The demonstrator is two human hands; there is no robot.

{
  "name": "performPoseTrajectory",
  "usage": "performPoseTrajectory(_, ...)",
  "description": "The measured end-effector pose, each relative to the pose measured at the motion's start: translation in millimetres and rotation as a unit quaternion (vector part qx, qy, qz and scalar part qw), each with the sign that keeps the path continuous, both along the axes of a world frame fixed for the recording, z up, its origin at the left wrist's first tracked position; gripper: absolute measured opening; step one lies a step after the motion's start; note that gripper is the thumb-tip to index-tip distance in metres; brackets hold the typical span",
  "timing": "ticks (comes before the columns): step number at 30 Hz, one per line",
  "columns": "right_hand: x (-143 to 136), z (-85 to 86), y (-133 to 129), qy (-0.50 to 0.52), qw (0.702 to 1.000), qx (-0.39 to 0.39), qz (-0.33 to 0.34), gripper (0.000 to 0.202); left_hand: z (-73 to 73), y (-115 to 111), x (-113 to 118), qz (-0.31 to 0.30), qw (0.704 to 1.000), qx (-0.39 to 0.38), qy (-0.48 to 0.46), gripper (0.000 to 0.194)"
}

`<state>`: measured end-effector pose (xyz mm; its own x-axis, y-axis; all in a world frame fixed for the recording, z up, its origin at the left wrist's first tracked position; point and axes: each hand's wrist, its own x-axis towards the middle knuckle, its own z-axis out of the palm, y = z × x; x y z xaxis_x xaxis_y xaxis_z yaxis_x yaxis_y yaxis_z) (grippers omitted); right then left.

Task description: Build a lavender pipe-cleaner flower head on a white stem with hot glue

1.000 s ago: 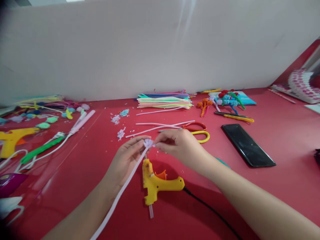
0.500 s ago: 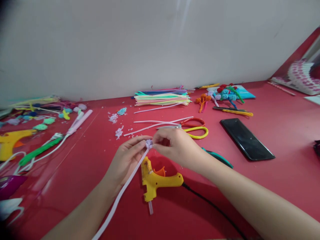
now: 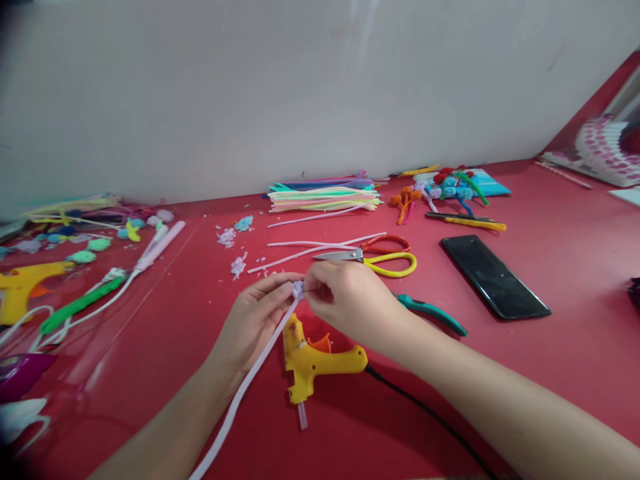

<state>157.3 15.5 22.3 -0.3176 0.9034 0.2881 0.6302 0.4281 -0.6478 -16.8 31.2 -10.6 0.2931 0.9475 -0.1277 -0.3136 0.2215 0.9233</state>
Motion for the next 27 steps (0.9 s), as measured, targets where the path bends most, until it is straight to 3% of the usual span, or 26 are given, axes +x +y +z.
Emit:
performPoseTrajectory(13, -3.7, -4.7, -3.8, -0.043, 0.996, 0.084, -0.004, 0.010, 0.4, 0.2, 0.6, -0.002, 1.000, 0.010, 0.013, 0.013)
performPoseTrajectory(17, -0.8, 3.2, -4.3, -0.016, 0.996, 0.083, -0.004, 0.007, 0.9, 3.0, -3.9, 0.006, 0.997, 0.068, 0.020, 0.013)
performPoseTrajectory(20, 4.7, 11.1, -5.4, 0.058, 0.998, 0.008, -0.021, 0.004, 7.8, 2.5, -8.5, 0.051, 0.979, 0.187, 0.055, 0.016)
performPoseTrajectory(22, 7.8, 12.0, -7.0, 0.131, 0.988, -0.079, -0.029, 0.006, 13.2, -0.7, -11.3, 0.082, 0.945, 0.295, 0.114, 0.019)
performPoseTrajectory(25, 9.0, 7.2, -11.1, 0.251, 0.942, -0.220, -0.020, 0.012, 17.4, -8.4, -14.1, 0.084, 0.881, 0.417, 0.207, 0.027)
performPoseTrajectory(27, 7.6, 4.4, -14.5, 0.309, 0.908, -0.282, -0.006, 0.015, 17.2, -13.5, -14.9, 0.073, 0.857, 0.454, 0.233, 0.033)
